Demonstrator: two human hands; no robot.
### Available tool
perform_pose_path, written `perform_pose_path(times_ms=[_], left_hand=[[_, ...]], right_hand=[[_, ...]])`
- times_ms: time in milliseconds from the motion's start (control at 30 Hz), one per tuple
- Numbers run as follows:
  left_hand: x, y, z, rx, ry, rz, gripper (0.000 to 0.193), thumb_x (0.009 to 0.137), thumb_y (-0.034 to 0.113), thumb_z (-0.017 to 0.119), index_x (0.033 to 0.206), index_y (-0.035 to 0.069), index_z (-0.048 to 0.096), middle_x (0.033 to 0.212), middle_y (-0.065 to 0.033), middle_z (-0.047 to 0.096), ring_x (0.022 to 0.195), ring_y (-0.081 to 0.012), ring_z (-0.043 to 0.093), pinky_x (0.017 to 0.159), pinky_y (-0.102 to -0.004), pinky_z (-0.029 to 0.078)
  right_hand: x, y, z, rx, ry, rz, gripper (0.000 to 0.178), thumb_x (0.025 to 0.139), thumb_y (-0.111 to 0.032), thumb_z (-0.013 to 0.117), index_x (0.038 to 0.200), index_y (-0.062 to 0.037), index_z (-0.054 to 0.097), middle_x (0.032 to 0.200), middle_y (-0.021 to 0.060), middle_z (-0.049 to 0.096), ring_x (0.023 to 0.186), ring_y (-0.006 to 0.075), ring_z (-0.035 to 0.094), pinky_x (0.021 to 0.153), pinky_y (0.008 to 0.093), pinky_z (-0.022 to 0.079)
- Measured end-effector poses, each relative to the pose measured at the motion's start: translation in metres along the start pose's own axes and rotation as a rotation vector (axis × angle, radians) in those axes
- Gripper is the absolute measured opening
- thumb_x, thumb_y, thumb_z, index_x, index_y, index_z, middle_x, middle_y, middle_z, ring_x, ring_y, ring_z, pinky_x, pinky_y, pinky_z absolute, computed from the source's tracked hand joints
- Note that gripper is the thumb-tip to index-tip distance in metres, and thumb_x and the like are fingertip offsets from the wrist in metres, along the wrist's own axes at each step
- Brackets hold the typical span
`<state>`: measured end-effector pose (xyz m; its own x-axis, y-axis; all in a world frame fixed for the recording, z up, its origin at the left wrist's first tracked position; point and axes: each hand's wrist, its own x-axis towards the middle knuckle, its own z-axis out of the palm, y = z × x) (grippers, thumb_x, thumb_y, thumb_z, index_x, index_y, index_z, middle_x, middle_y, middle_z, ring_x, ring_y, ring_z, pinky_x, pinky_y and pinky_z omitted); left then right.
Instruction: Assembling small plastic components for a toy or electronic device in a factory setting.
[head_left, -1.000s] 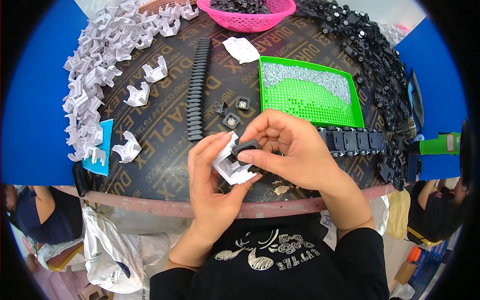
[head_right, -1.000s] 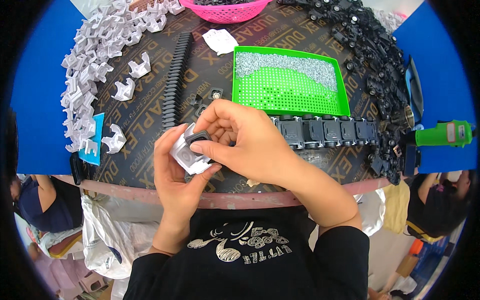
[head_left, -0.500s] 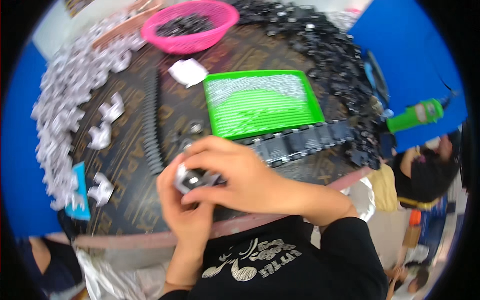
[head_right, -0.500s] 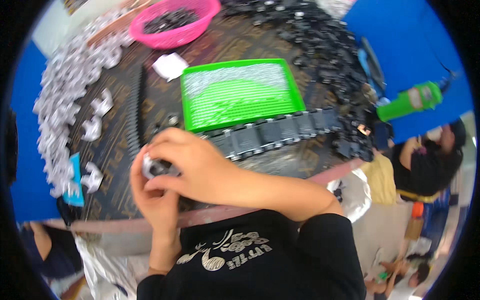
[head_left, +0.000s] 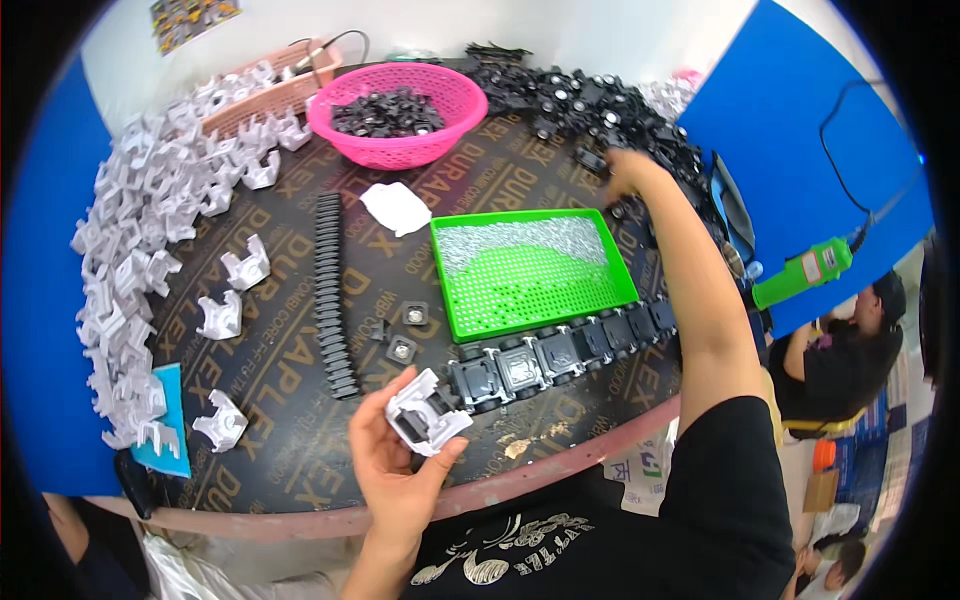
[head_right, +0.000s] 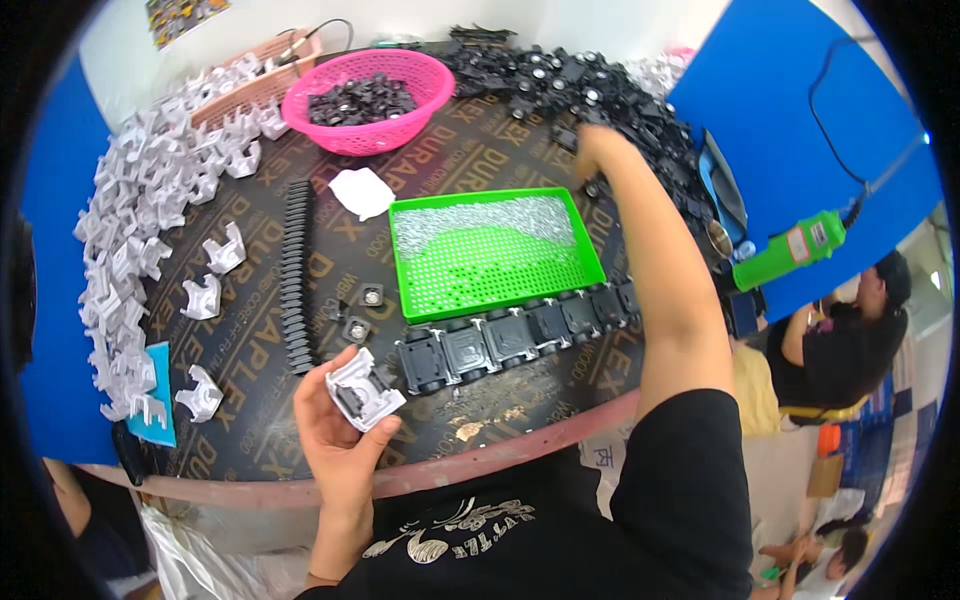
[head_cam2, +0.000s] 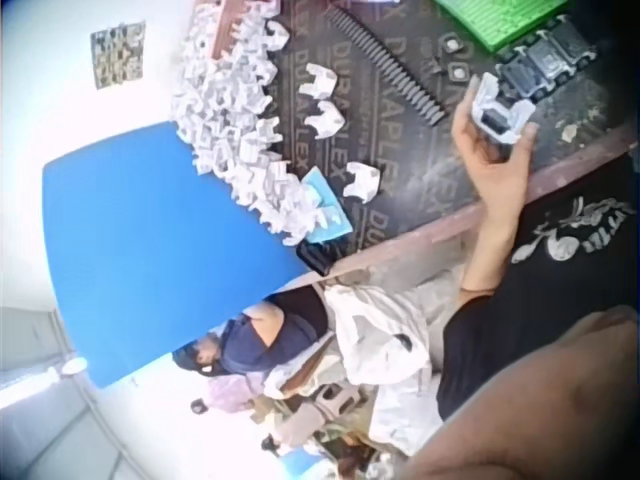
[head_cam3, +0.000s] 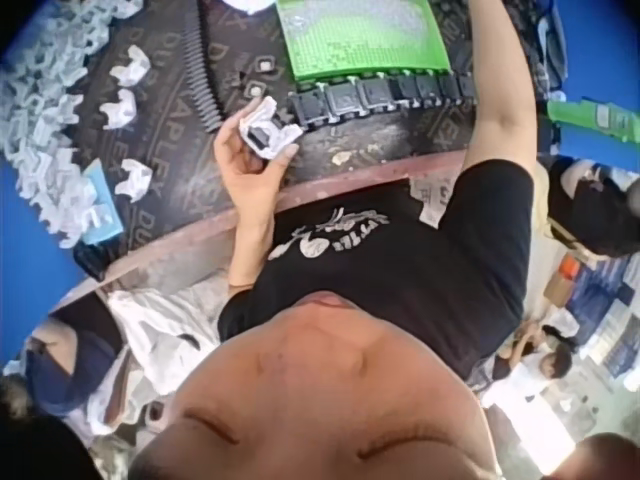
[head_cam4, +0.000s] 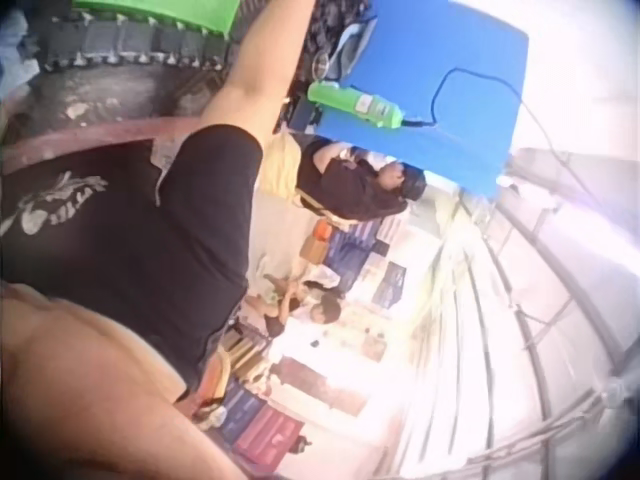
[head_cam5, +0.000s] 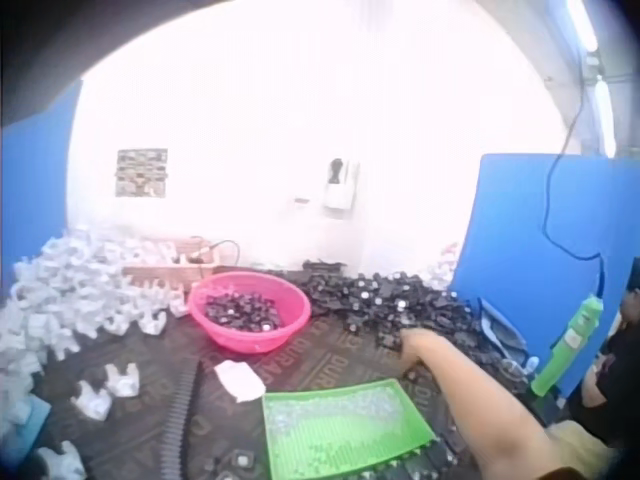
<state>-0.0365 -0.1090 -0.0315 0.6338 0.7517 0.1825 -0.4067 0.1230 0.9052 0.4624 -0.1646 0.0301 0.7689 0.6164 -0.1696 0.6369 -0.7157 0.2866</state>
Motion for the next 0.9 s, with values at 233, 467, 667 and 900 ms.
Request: perform_pose_path(times_ms=[233, 467, 667, 900], left_hand=[[0.005, -0.001, 0.001, -0.013, -0.046, -0.058, 0.07, 0.073, -0.011, 0.073, 0.131, 0.0, 0.035, 0.138, -0.0186, 0.043, 0.121, -0.024, 0.051, 0.1, -0.036, 0.047], [0.002, -0.003, -0.002, -0.017, 0.01, -0.019, 0.07, 0.073, -0.01, 0.074, 0.131, 0.0, 0.035, 0.136, -0.0177, 0.044, 0.121, -0.023, 0.051, 0.099, -0.0359, 0.048], [-0.003, -0.006, -0.002, -0.095, -0.057, 0.106, 0.078, 0.071, -0.009, 0.077, 0.135, 0.001, 0.033, 0.13, -0.0146, 0.048, 0.119, -0.0225, 0.053, 0.098, -0.0363, 0.048], [-0.008, -0.006, -0.001, -0.058, -0.052, 0.111, 0.074, 0.073, -0.01, 0.075, 0.135, 0.002, 0.035, 0.127, -0.0146, 0.051, 0.116, -0.0215, 0.055, 0.096, -0.035, 0.05]], right_hand=[[-0.037, 0.03, 0.029, 0.379, 0.26, 0.084, 0.047, 0.055, -0.028, 0.083, 0.095, -0.0076, 0.07, 0.091, 0.0136, 0.07, 0.086, 0.0273, 0.067, 0.079, 0.0349, 0.052], [-0.192, -0.132, -0.051, 1.567, 0.356, -0.515, 0.061, 0.076, -0.015, 0.075, 0.13, 0.0016, 0.053, 0.126, 0.011, 0.055, 0.111, 0.02, 0.054, 0.094, 0.0315, 0.046], [-0.254, -0.207, -0.021, 1.623, -0.024, -1.061, 0.068, 0.069, 0.007, 0.071, 0.133, -0.0042, 0.05, 0.128, 0.0102, 0.04, 0.124, 0.0226, 0.045, 0.104, 0.0405, 0.042], [-0.245, -0.205, -0.006, 1.46, -0.03, -1.198, 0.051, 0.067, 0.002, 0.075, 0.114, -0.0065, 0.056, 0.134, 0.0138, 0.042, 0.126, 0.0259, 0.046, 0.106, 0.0388, 0.038]])
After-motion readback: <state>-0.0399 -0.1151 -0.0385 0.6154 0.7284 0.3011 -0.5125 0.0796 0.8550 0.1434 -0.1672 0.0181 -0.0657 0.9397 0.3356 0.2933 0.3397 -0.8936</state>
